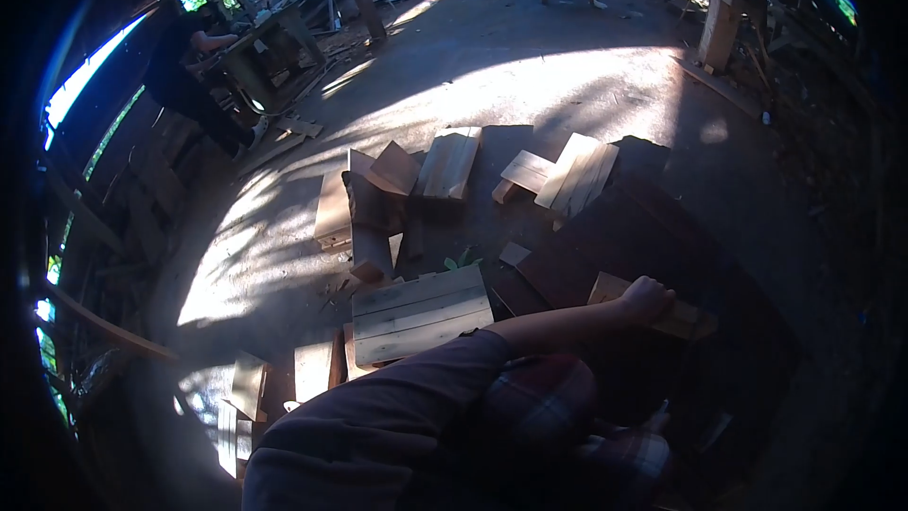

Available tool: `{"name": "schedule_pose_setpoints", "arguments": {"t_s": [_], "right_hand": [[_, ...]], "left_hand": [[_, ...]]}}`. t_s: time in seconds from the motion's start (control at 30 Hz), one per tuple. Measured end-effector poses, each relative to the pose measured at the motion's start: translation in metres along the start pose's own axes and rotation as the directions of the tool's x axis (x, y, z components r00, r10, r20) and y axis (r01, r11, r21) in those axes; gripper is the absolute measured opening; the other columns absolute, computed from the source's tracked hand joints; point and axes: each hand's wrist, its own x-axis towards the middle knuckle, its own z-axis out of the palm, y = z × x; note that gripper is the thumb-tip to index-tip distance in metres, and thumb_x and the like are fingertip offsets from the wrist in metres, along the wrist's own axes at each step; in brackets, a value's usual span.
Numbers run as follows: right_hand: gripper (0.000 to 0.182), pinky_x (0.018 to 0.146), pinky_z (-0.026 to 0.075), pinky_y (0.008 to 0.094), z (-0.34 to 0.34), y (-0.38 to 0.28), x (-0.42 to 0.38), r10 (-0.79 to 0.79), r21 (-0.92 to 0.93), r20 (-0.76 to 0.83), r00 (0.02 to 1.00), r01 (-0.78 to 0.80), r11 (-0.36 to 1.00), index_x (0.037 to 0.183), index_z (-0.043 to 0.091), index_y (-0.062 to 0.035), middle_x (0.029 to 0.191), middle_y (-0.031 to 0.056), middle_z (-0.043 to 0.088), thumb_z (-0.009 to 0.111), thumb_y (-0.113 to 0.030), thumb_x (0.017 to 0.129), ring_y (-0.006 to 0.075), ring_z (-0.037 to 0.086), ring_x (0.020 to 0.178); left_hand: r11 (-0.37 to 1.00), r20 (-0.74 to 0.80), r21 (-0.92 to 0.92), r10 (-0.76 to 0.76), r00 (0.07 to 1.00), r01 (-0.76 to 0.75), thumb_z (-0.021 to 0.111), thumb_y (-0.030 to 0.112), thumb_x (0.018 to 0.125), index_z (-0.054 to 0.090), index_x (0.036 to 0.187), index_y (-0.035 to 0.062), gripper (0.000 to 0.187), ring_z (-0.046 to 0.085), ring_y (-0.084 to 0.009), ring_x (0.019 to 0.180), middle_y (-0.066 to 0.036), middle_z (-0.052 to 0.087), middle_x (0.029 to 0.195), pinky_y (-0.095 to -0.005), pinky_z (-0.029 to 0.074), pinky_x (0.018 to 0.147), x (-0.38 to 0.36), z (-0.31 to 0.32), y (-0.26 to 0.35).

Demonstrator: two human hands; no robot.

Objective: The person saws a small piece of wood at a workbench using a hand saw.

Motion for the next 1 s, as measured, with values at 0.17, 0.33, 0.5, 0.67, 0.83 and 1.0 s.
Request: {"name": "schedule_pose_setpoints", "arguments": {"t_s": [0.17,0.33,0.5,0.67,0.83,1.0], "right_hand": [[0.031,0.064,0.044,0.0611,-0.051,-0.026,-0.003,-0.022,0.038,0.064,0.998,0.019,0.999,0.117,0.046,-0.0115,0.078,0.0284,0.063,0.033,-0.033,0.099,0.0492,0.061,0.076],[0.025,0.064,0.045,0.0610,-0.098,-0.078,0.036,-0.181,0.223,-0.001,0.983,0.177,0.959,0.106,0.043,-0.0051,0.072,0.0276,0.062,0.037,-0.028,0.098,0.0495,0.060,0.072],[0.019,0.060,0.048,0.0574,-0.088,-0.078,0.028,-0.158,0.223,-0.024,0.987,0.160,0.962,0.103,0.041,-0.0059,0.067,0.0258,0.062,0.037,-0.024,0.098,0.0468,0.062,0.067],[0.017,0.054,0.049,0.0559,-0.070,-0.037,-0.033,-0.059,0.182,0.043,0.997,0.050,0.982,0.102,0.041,-0.0083,0.063,0.0228,0.062,0.038,-0.024,0.098,0.0440,0.063,0.063],[0.016,0.055,0.049,0.0554,-0.079,-0.022,-0.046,-0.038,0.137,0.086,0.996,0.026,0.990,0.103,0.041,-0.0088,0.063,0.0222,0.062,0.039,-0.024,0.098,0.0430,0.063,0.062],[0.019,0.058,0.050,0.0548,-0.100,-0.063,0.003,-0.199,0.194,-0.017,0.980,0.198,0.961,0.105,0.042,-0.0053,0.065,0.0226,0.063,0.039,-0.023,0.097,0.0437,0.064,0.065]], "left_hand": [[0.999,0.008,-0.019,0.047,0.999,-0.047,0.053,0.026,0.086,0.061,0.088,0.0121,0.016,0.070,-0.0250,0.073,-0.009,0.069,0.078,-0.0380,0.053,0.062,-0.003,-0.011,0.001],[0.997,0.010,0.006,0.072,0.997,-0.072,0.060,0.026,0.083,0.057,0.089,0.0106,0.017,0.069,-0.0277,0.072,-0.011,0.069,0.076,-0.0393,0.054,0.061,-0.006,-0.020,0.003],[0.998,0.019,-0.044,0.036,0.999,-0.036,0.071,0.037,0.075,0.055,0.091,0.0104,0.035,0.068,-0.0328,0.077,-0.013,0.068,0.078,-0.0441,0.053,0.067,-0.001,-0.014,0.000],[0.998,0.033,-0.002,0.067,0.997,-0.067,0.071,0.031,0.075,0.057,0.092,0.0098,0.030,0.068,-0.0310,0.076,-0.012,0.068,0.079,-0.0414,0.054,0.065,-0.003,-0.018,-0.003],[0.995,0.033,-0.034,0.090,0.995,-0.089,0.077,0.032,0.070,0.055,0.094,0.0083,0.040,0.068,-0.0312,0.076,-0.012,0.068,0.080,-0.0413,0.054,0.066,-0.006,-0.026,0.004],[0.997,0.059,-0.034,0.068,0.996,-0.066,0.077,0.041,0.070,0.053,0.091,0.0086,0.045,0.067,-0.0322,0.078,-0.013,0.067,0.080,-0.0428,0.052,0.067,-0.006,-0.025,0.001]]}}
